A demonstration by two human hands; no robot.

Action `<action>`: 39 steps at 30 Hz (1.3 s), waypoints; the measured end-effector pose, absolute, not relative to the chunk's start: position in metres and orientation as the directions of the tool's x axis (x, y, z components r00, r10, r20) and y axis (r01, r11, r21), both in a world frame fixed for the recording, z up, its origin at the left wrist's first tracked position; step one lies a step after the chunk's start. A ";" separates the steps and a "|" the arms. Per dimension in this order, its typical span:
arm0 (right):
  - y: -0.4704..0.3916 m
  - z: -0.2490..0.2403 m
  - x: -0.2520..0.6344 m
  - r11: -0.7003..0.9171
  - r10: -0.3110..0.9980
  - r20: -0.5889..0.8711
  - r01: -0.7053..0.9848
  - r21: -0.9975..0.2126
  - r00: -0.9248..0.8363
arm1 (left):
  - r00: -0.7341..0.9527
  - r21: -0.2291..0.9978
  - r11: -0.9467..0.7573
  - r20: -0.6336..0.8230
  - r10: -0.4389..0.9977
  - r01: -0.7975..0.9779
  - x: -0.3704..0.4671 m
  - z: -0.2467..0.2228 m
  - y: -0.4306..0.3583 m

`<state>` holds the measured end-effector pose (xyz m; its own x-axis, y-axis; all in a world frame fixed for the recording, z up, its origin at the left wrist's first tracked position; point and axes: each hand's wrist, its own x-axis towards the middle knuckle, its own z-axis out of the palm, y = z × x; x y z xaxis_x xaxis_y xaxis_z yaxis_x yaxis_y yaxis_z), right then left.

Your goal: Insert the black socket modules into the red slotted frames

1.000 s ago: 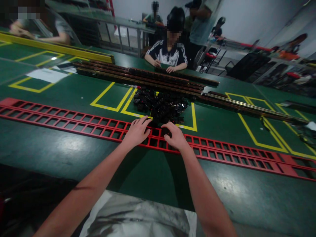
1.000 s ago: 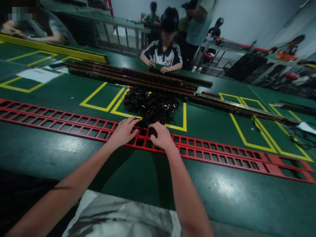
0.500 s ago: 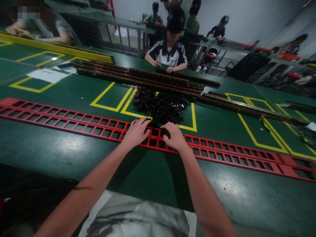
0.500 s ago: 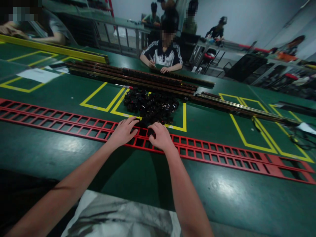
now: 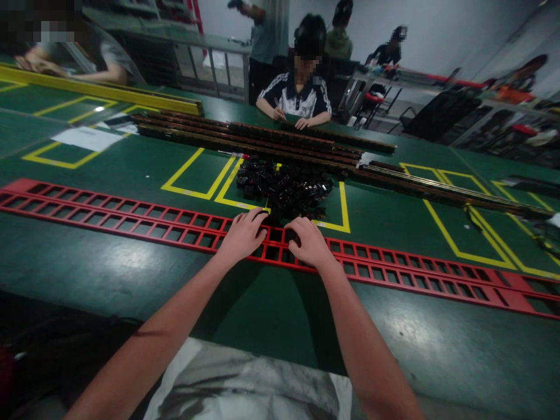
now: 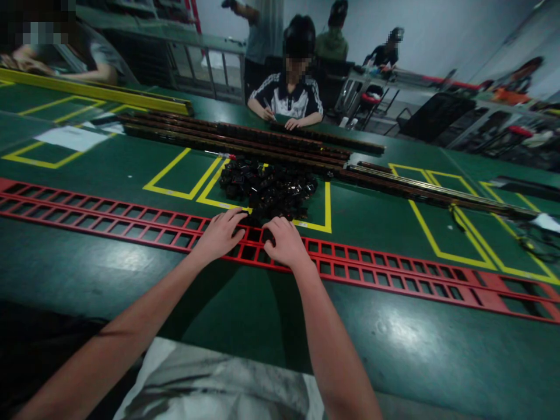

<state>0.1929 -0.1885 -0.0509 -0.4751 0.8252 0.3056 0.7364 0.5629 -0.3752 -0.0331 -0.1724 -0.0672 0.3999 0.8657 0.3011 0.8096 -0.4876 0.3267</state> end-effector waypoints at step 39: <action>-0.182 -0.056 0.190 0.328 0.945 0.137 0.868 -0.373 -0.299 | 0.350 0.293 -0.444 0.322 0.880 0.847 -0.032 -0.067 -0.173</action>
